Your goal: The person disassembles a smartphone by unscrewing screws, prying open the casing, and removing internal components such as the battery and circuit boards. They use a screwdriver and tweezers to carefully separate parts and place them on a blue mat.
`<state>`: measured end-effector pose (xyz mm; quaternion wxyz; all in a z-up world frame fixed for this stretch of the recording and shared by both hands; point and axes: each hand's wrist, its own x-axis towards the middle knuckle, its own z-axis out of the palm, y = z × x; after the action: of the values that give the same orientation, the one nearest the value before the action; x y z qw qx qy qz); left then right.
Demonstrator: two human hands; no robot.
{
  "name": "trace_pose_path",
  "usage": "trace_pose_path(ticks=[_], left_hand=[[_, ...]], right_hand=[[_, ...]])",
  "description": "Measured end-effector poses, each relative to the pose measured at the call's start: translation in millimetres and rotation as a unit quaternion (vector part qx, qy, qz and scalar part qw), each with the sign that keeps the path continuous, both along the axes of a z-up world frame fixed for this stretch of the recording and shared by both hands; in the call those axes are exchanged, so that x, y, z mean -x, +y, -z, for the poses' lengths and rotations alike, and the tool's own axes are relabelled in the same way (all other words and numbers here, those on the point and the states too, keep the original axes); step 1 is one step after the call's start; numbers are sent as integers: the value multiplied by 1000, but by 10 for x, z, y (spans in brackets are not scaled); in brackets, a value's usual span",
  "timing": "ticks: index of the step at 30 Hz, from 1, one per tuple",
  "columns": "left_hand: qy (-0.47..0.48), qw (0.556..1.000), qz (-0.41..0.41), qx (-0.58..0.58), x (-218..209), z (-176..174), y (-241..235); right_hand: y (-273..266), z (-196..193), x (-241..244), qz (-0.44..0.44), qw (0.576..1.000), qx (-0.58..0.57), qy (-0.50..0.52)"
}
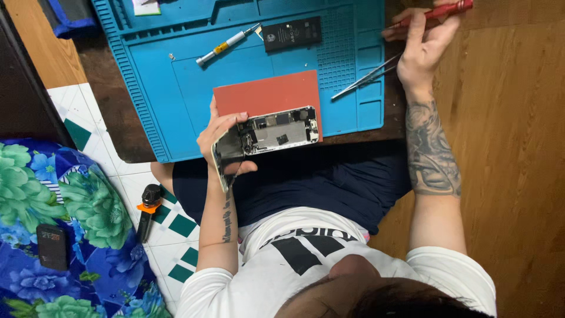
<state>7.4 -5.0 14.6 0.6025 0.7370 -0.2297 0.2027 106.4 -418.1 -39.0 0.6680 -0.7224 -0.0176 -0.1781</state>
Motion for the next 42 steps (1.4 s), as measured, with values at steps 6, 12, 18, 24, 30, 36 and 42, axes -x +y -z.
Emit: trace_pose_path(ticks=[6,12,18,24,30,36,42], left_hand=[[14,1000,-22,-15,29,-40,0],[22,1000,-3,3,15,-59,-8],[22,1000,3,23,8,-37,-21],[18,1000,7,13,4,-13,-11],[20,1000,15,17,-11,-22,-11],[15,1000,13,17,-13,-14,-15],[17,1000,17,15,-10,-17,-10]], right_hand=[[264,-287,240,43,995,-91,-25],[1264,-750,935,-69,994,-85,-3],[1283,-351,1105,-89,987,-132,-31],[1306,-321,1093,-44,989,-133,-54],[1356,-401,1085,-9,992,-93,-82],[1255,-242,1146,-12,995,-75,-71],[1310,-350,1139,-13,995,-84,-55]])
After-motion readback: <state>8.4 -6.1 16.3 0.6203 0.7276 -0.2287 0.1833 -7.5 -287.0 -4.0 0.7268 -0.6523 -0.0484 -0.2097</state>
